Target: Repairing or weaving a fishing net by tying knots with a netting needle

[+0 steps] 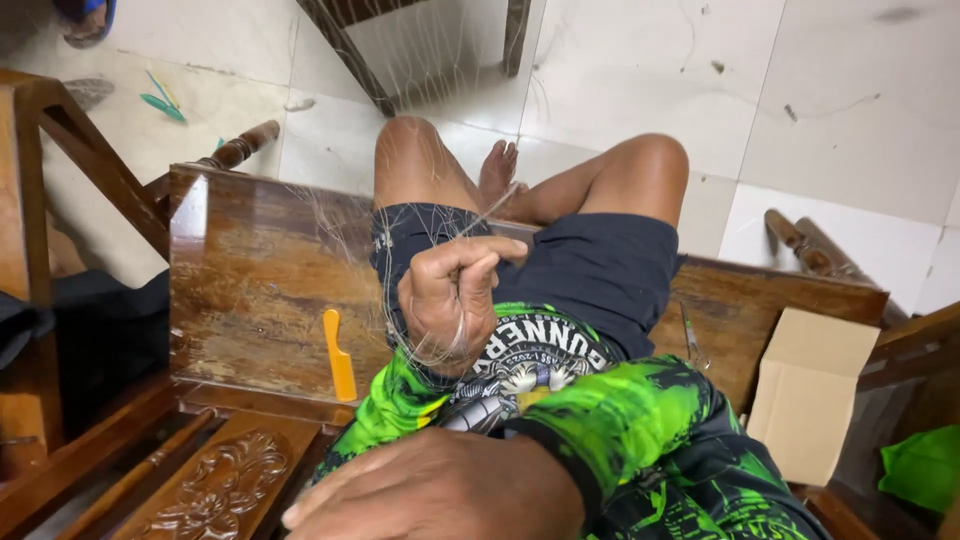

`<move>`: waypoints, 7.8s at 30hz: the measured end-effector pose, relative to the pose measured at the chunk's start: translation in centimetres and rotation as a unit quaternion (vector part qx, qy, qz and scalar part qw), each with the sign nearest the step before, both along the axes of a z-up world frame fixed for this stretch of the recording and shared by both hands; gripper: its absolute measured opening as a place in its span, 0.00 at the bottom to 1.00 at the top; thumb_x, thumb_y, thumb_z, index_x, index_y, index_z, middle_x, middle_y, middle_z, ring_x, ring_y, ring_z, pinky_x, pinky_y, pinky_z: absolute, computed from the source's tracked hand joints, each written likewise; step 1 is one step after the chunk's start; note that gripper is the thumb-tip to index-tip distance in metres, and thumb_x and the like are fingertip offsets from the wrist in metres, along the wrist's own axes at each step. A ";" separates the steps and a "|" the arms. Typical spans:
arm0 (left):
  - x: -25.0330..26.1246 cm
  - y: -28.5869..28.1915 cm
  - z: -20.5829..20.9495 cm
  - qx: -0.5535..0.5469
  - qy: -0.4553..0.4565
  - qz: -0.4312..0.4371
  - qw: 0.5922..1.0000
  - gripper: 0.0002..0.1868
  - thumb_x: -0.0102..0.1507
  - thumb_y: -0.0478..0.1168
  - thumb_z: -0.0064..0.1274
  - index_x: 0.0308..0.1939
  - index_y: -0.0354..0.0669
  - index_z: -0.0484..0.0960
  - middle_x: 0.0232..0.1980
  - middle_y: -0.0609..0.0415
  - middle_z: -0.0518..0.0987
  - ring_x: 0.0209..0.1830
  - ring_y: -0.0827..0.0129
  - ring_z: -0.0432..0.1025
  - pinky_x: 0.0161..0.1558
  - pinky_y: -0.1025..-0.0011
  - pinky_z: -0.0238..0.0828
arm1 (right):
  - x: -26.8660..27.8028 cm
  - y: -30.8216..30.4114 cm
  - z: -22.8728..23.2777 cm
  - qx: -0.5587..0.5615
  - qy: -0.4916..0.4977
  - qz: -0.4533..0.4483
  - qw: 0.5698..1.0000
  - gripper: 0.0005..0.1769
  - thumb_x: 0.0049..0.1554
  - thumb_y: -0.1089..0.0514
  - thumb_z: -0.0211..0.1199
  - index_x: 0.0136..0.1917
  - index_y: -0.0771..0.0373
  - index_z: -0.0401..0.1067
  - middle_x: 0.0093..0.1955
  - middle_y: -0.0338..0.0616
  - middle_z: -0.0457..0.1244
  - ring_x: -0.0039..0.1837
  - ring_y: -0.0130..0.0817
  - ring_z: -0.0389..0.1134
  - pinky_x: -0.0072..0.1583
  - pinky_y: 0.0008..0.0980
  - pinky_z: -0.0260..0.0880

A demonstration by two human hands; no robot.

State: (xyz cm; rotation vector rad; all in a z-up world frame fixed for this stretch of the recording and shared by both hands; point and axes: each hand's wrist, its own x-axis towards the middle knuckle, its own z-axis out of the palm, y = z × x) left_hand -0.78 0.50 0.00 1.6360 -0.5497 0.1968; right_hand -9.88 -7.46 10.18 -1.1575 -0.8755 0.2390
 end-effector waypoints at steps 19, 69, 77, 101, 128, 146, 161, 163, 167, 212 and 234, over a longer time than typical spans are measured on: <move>-1.3 1.1 -0.5 -0.056 -0.099 0.047 0.992 0.05 0.89 0.40 0.52 0.61 0.44 0.75 0.32 0.50 0.82 0.27 0.53 0.87 0.32 0.58 0.80 | 1.1 2.3 -3.4 -0.037 0.119 0.156 0.980 0.24 0.88 0.42 0.44 0.75 0.62 0.71 0.67 0.53 0.71 0.68 0.55 0.77 0.73 0.46 0.79; -2.5 3.3 8.1 -0.103 0.210 -0.180 0.955 0.37 0.89 0.63 0.41 0.34 0.46 0.83 0.30 0.57 0.84 0.27 0.68 0.75 0.46 0.62 0.75 | 1.2 -9.4 -1.2 -0.332 -0.159 -0.482 0.795 0.05 0.77 0.70 0.69 0.65 0.68 0.78 0.52 0.52 0.78 0.49 0.45 0.82 0.53 0.45 0.74; -3.3 3.1 8.1 -0.170 0.216 -0.186 0.943 0.19 0.90 0.54 0.43 0.52 0.47 0.74 0.34 0.58 0.80 0.32 0.71 0.74 0.41 0.68 0.76 | 1.8 -9.9 -1.1 -0.316 -0.137 -0.487 0.803 0.04 0.80 0.68 0.66 0.65 0.62 0.78 0.58 0.43 0.76 0.56 0.43 0.84 0.65 0.48 0.76; -3.5 3.1 7.9 -0.225 0.213 -0.184 0.933 0.13 0.91 0.48 0.44 0.56 0.45 0.70 0.28 0.57 0.75 0.22 0.72 0.65 0.32 0.70 0.64 | 1.7 -9.8 0.4 -0.039 0.036 -0.318 0.947 0.11 0.88 0.55 0.54 0.69 0.59 0.76 0.74 0.58 0.75 0.79 0.62 0.82 0.83 0.64 0.91; -3.8 2.6 5.9 -0.194 0.215 -0.104 0.951 0.11 0.88 0.46 0.47 0.55 0.45 0.73 0.35 0.59 0.70 0.20 0.75 0.62 0.22 0.73 0.56 | 4.7 -12.7 2.5 -0.189 -0.132 -0.362 0.903 0.15 0.84 0.64 0.60 0.81 0.67 0.76 0.41 0.32 0.60 0.38 0.27 0.53 0.47 0.41 0.52; -4.4 2.3 5.7 -0.233 0.197 -0.115 0.945 0.09 0.89 0.43 0.47 0.57 0.42 0.74 0.36 0.59 0.71 0.19 0.76 0.60 0.20 0.74 0.53 | 6.1 -13.3 3.4 -0.375 -0.267 -0.421 0.781 0.09 0.72 0.74 0.76 0.62 0.65 0.86 0.55 0.51 0.72 0.51 0.46 0.66 0.62 0.53 0.59; -3.7 3.2 7.4 -0.166 0.214 -0.153 0.950 0.13 0.89 0.47 0.44 0.54 0.44 0.72 0.28 0.61 0.69 0.20 0.76 0.59 0.25 0.71 0.56 | 6.7 -12.6 2.4 -0.315 -0.248 -0.390 0.829 0.05 0.70 0.65 0.69 0.58 0.65 0.84 0.51 0.51 0.72 0.50 0.45 0.70 0.60 0.51 0.64; -3.8 3.1 7.3 -0.184 0.212 -0.148 0.948 0.12 0.89 0.46 0.45 0.54 0.44 0.73 0.28 0.61 0.69 0.19 0.76 0.59 0.25 0.71 0.55 | 6.8 -12.6 2.2 -0.311 -0.246 -0.393 0.830 0.05 0.70 0.64 0.68 0.57 0.67 0.84 0.50 0.52 0.72 0.49 0.45 0.71 0.60 0.51 0.63; -3.8 3.1 7.2 -0.192 0.217 -0.156 0.944 0.12 0.89 0.46 0.45 0.56 0.43 0.72 0.28 0.60 0.68 0.20 0.75 0.59 0.25 0.71 0.55 | 7.1 -12.0 2.4 -0.314 -0.229 -0.396 0.832 0.07 0.72 0.64 0.66 0.56 0.68 0.83 0.50 0.51 0.72 0.49 0.45 0.72 0.60 0.50 0.66; -1.9 1.2 3.0 -0.100 0.164 -0.091 0.977 0.11 0.88 0.47 0.47 0.59 0.46 0.78 0.34 0.62 0.73 0.28 0.73 0.67 0.33 0.67 0.68 | 5.1 -8.3 -1.4 -0.090 -0.167 -0.475 0.859 0.19 0.66 0.59 0.78 0.68 0.45 0.87 0.66 0.34 0.53 0.72 0.36 0.55 0.74 0.47 0.58; -1.9 4.3 3.5 -0.040 0.035 -0.070 0.996 0.07 0.87 0.38 0.52 0.59 0.37 0.78 0.44 0.50 0.85 0.36 0.60 0.81 0.41 0.61 0.83 | 2.7 -18.3 6.0 -0.506 -0.188 -0.256 0.802 0.08 0.75 0.64 0.64 0.60 0.62 0.84 0.43 0.38 0.72 0.39 0.39 0.72 0.47 0.43 0.72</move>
